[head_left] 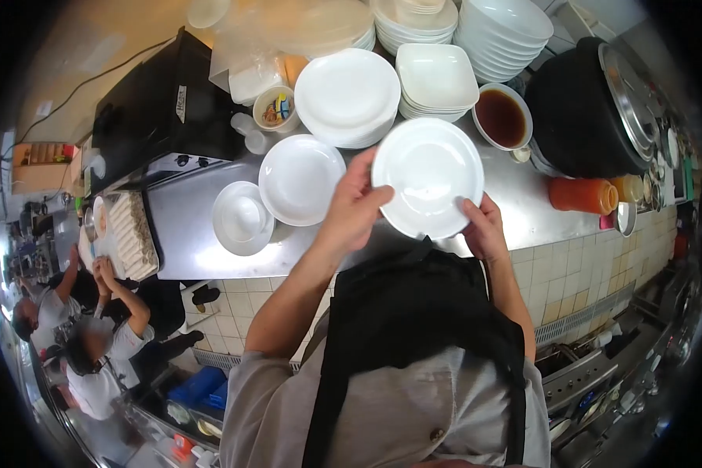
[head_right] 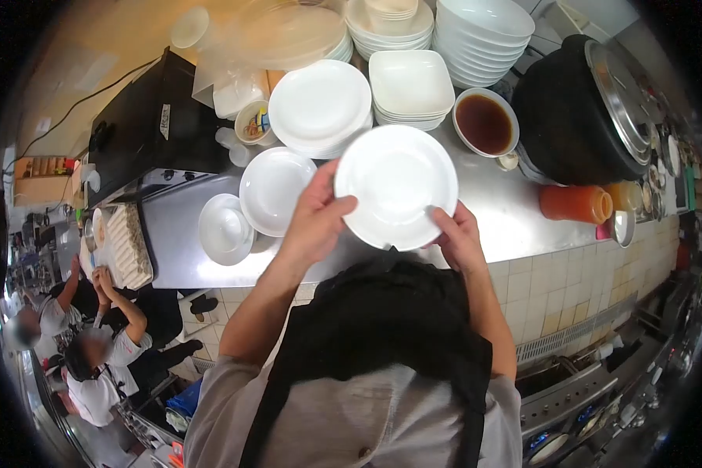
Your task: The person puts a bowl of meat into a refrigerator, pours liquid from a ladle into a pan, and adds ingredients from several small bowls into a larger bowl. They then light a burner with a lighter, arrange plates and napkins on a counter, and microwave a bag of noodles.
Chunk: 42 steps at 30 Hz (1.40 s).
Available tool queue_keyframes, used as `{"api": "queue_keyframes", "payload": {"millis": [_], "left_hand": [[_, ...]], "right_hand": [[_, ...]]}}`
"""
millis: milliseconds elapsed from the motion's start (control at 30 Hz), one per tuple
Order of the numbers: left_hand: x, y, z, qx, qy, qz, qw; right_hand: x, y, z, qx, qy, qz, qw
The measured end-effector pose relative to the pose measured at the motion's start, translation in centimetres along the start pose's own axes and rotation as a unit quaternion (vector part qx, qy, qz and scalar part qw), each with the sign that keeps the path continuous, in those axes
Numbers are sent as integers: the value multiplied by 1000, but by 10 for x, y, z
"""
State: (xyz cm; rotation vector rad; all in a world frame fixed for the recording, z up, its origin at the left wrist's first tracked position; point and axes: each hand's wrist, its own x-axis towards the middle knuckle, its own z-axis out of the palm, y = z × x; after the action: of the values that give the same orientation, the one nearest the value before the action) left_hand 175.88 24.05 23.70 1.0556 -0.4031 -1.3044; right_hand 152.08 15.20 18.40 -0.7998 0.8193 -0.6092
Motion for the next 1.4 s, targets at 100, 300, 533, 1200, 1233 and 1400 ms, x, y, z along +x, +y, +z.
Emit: {"api": "queue_keyframes", "payload": {"millis": [100, 300, 533, 1200, 1233, 1400], "left_hand": [[11, -6, -9, 131, -26, 2, 991], [97, 77, -94, 660, 231, 219, 680], [142, 112, -118, 650, 208, -42, 730], [149, 131, -92, 511, 254, -172, 803], [148, 132, -90, 478, 256, -177, 822], [152, 130, -99, 309, 237, -121, 913]], "right_hand": [[-13, 3, -9, 32, 68, -34, 997], [-35, 34, -67, 2, 155, -40, 987], [-47, 54, -86, -73, 222, -20, 972], [-38, 65, -114, -196, 247, -40, 948], [-37, 66, -115, -215, 255, -45, 942], [-34, 71, -125, -220, 266, -38, 938]]}}
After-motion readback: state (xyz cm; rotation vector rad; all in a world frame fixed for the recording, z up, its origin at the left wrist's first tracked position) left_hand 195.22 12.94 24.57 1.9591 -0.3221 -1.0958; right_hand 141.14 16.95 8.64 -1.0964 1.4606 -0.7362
